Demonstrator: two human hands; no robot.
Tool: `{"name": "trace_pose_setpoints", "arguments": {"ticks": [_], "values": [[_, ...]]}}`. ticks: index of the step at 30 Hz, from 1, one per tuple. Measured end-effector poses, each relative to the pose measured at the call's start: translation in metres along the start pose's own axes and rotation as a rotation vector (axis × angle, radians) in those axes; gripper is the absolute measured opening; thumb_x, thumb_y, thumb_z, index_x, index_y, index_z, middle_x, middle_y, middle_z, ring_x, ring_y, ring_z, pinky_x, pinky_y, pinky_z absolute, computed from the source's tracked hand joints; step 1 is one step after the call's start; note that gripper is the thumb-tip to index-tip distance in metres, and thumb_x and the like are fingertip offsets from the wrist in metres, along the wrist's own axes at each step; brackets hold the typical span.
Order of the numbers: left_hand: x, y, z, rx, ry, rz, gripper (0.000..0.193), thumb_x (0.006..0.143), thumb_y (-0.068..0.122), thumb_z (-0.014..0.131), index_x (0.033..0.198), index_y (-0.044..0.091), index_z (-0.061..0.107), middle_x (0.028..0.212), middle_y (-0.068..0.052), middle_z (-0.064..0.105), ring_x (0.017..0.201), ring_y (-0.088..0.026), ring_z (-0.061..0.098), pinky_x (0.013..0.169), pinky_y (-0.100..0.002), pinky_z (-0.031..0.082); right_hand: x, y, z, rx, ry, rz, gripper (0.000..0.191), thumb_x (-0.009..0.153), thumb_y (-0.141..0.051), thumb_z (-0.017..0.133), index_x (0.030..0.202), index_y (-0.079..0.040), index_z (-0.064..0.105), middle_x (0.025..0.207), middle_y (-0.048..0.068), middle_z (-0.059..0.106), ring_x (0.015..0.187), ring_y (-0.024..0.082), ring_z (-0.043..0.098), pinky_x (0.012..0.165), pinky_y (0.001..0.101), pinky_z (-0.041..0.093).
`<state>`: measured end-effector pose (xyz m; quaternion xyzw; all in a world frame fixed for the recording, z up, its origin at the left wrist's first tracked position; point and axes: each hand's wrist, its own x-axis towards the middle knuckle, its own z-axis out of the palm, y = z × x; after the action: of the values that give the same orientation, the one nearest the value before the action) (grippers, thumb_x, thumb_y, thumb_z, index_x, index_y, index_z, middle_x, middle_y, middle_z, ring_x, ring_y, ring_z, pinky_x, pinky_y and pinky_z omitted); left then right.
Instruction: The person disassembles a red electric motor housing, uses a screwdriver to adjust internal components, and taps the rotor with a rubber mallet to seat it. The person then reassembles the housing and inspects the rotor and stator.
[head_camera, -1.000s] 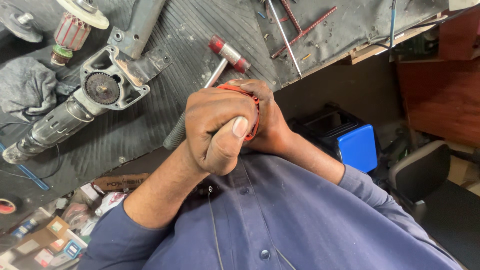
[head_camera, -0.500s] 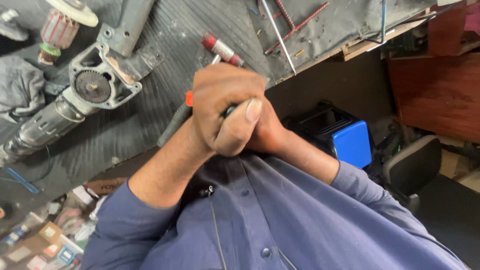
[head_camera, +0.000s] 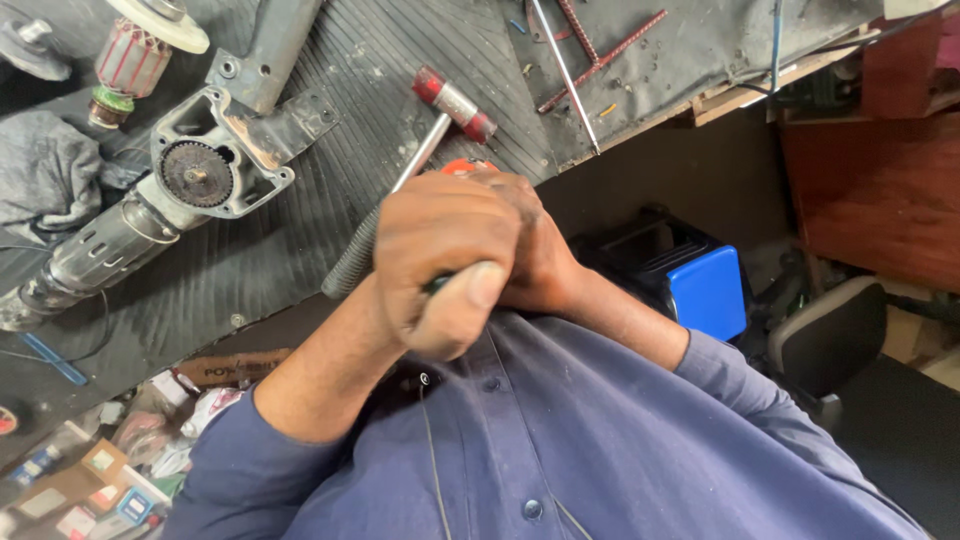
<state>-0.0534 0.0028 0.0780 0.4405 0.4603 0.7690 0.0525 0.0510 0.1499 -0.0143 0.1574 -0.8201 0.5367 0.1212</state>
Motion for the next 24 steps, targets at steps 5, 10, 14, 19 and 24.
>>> {"name": "trace_pose_setpoints", "arguments": {"ticks": [5, 10, 14, 19, 24], "values": [[-0.014, 0.015, -0.007, 0.019, 0.088, -0.164, 0.024, 0.088, 0.015, 0.05, 0.07, 0.0, 0.047, 0.064, -0.009, 0.045, 0.05, -0.022, 0.048, 0.051, -0.036, 0.039, -0.009, 0.01, 0.002, -0.048, -0.008, -0.06, 0.098, 0.075, -0.021, 0.102, 0.142, -0.008, 0.032, 0.141, 0.019, 0.052, 0.132, 0.042, 0.057, 0.119, 0.0572, 0.046], [-0.021, 0.023, -0.004, 0.008, 0.061, -0.199, 0.025, 0.09, 0.016, 0.05, 0.071, 0.001, 0.048, 0.064, -0.008, 0.044, 0.05, -0.022, 0.047, 0.052, -0.036, 0.039, -0.015, 0.017, 0.004, -0.114, 0.014, -0.077, 0.104, 0.069, -0.033, 0.103, 0.139, -0.009, 0.03, 0.138, 0.017, 0.054, 0.129, 0.038, 0.056, 0.12, 0.0596, 0.042], [-0.024, 0.023, -0.002, 0.027, 0.065, -0.238, 0.025, 0.092, 0.016, 0.049, 0.072, 0.001, 0.048, 0.065, -0.008, 0.046, 0.051, -0.021, 0.048, 0.052, -0.035, 0.04, -0.018, 0.02, 0.006, -0.138, 0.01, -0.073, 0.103, 0.071, -0.033, 0.103, 0.14, -0.01, 0.03, 0.139, 0.016, 0.055, 0.13, 0.037, 0.056, 0.122, 0.0601, 0.04], [-0.03, 0.016, 0.004, 0.092, 0.122, -0.289, 0.031, 0.096, 0.021, 0.05, 0.072, 0.001, 0.049, 0.065, -0.008, 0.047, 0.051, -0.018, 0.048, 0.052, -0.033, 0.038, -0.018, 0.018, 0.007, -0.114, 0.036, -0.073, 0.104, 0.07, -0.031, 0.104, 0.141, -0.009, 0.032, 0.138, 0.015, 0.054, 0.128, 0.037, 0.056, 0.118, 0.0569, 0.044], [-0.032, 0.013, 0.012, 0.103, 0.211, -0.296, 0.039, 0.107, 0.032, 0.049, 0.085, 0.001, 0.051, 0.076, -0.008, 0.053, 0.065, -0.017, 0.051, 0.062, -0.03, 0.041, -0.014, 0.012, 0.006, -0.041, 0.028, -0.032, 0.098, 0.075, -0.019, 0.102, 0.143, -0.009, 0.031, 0.14, 0.019, 0.051, 0.133, 0.038, 0.055, 0.119, 0.0542, 0.046]]}}
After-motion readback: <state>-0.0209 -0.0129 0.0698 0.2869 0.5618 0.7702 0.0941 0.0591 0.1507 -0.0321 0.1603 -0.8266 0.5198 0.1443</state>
